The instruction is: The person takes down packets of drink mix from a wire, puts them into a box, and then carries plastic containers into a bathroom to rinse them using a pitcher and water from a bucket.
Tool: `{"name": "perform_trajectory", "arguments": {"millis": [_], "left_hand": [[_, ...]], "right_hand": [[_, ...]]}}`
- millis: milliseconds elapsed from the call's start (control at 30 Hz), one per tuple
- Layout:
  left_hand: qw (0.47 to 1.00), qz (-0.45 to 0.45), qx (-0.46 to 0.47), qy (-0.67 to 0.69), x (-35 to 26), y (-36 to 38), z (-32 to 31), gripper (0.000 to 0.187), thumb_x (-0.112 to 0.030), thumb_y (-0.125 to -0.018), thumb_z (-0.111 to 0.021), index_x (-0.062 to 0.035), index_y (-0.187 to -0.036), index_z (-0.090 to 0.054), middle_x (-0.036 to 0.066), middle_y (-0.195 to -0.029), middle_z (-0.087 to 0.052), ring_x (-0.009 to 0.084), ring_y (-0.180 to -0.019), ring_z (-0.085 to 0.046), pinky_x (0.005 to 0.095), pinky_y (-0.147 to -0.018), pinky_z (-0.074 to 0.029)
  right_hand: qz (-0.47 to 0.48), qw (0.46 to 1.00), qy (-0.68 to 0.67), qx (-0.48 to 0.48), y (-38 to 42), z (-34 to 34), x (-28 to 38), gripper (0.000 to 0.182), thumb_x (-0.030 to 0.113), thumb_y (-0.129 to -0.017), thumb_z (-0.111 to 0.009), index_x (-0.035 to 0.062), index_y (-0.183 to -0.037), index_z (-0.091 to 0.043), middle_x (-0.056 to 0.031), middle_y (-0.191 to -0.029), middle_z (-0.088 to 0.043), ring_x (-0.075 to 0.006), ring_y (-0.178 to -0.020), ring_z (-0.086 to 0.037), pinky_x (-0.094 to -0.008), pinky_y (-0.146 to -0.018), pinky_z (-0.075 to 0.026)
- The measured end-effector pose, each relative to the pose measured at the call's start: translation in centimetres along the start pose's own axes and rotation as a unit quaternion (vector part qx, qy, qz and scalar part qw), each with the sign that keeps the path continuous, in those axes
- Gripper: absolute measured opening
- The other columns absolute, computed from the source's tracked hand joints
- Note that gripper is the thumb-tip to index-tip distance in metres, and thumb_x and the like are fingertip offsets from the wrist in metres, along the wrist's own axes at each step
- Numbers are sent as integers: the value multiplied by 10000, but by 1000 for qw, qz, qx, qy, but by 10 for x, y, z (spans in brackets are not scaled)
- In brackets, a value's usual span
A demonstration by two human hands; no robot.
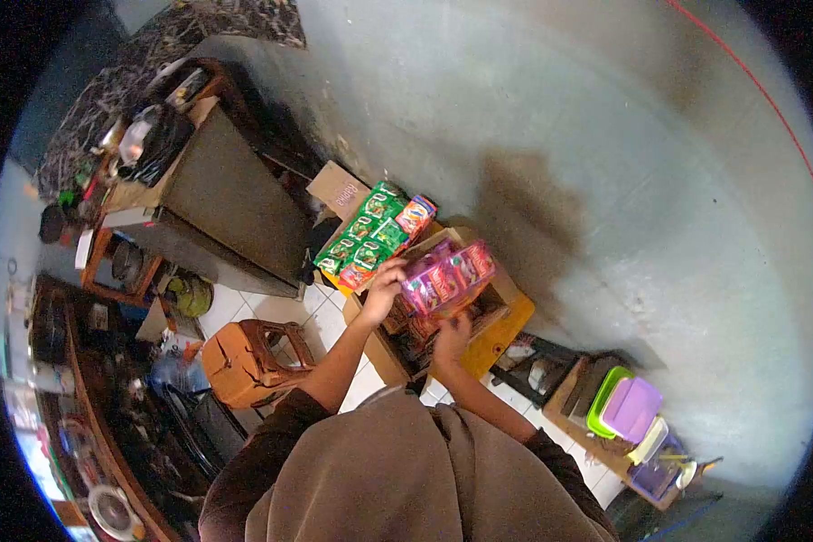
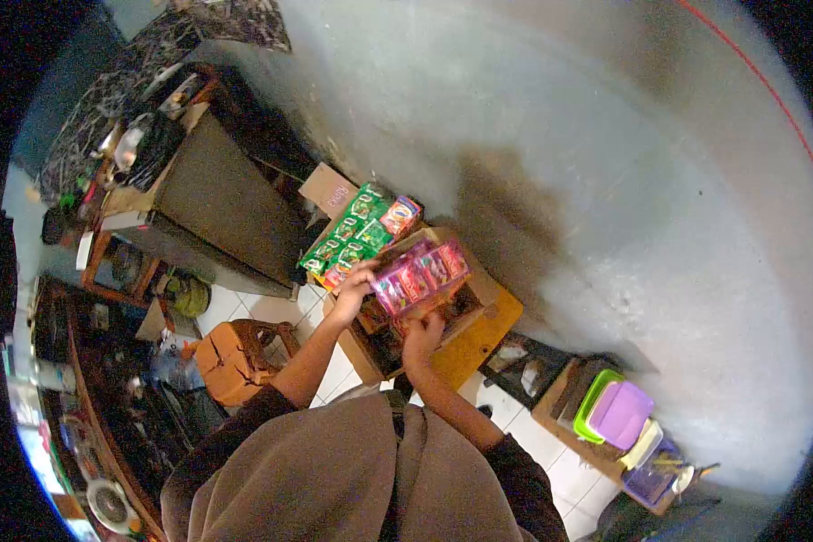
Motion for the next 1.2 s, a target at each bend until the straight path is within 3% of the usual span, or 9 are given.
{"name": "perform_trajectory", "arguments": {"millis": [167,267,400,433,567,700,967,1033,1200], "left_hand": [[935,81,103,-329,33,31,-4,243,-15,-645,-485,-35,-880,-538,183,-1046,-455,329,-1001,-432,414,-844,-368],[919,177,11,-351,0,23,-14,332,-68,-678,-499,-63,-1009,-484,158,-1094,-433,322,-1036,-412,455,-864,-345],[858,46,92,-503,3,20,-40,417,-165,-722,-496,-94,-1123,-402,99,-1173,-395,311,-1124,-342,558,-908,-225],[831,-55,138,-537,13,26,-51,414,-191,-735,-486,-99,-1130,-402,82,-1186,-392,305,-1147,-322,582,-915,-184],[779,66,275,-559,64,53,-58,526,-337,-768,-442,-113,-1232,-336,62,-1306,-291,269,-1217,-234,658,-889,-76],[753,128,344,-545,73,43,-61,591,-515,-762,-366,-275,-1288,-243,70,-1349,-226,269,-1248,-181,674,-882,-46],[911,-46,227,-340,-167,11,-186,459,-258,-782,-519,-138,-1203,-384,117,-1314,-263,293,-1214,-236,604,-933,-71],[942,-197,227,-148,-237,38,-246,452,-124,-723,-571,-82,-1146,-418,114,-1272,-327,287,-1179,-274,459,-971,-159],[886,-321,326,69,-335,147,-398,415,-116,-727,-554,-39,-1116,-432,145,-1244,-348,292,-1123,-340,387,-943,-247]], "right_hand": [[-417,888,100,166,44,-41,-69,421,42,-633,-544,-25,-1041,-464,-150,-994,-512,-277,-864,-499,-346,-774,-370],[-256,949,93,158,32,-40,-53,518,34,-627,-552,-42,-1114,-394,-187,-1052,-479,-315,-981,-455,-367,-824,-354],[116,965,233,32,19,-33,7,490,84,-652,-570,-25,-1103,-415,-231,-1072,-461,-345,-1039,-418,-385,-872,-339],[110,966,234,20,18,-30,4,490,84,-652,-570,-25,-1103,-415,-231,-1072,-461,-345,-1039,-418,-385,-872,-339],[-88,893,225,379,15,-13,-5,433,126,-706,-567,40,-1110,-438,-142,-953,-555,-269,-897,-534,-357,-819,-407],[-24,925,56,376,27,40,-16,400,140,-748,-542,71,-1130,-446,-73,-960,-551,-160,-874,-528,-305,-791,-415],[41,978,-203,2,26,264,-1,334,-9,-786,-468,11,-1118,-438,-62,-1069,-514,-127,-895,-507,-252,-755,-410],[67,970,-209,-109,47,344,9,327,-12,-784,-469,10,-1109,-443,-65,-1065,-519,-122,-895,-508,-252,-758,-410],[102,926,-208,-299,146,524,30,295,-60,-774,-437,-1,-1063,-453,-87,-1047,-523,-145,-895,-517,-274,-795,-422]]}}
Point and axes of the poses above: each hand's wrist, its own y-axis away from the middle knuckle, its own z-axis out of the back of the hand, x = y × z, the point moved 5 cm from there along -y, towards the middle knuckle
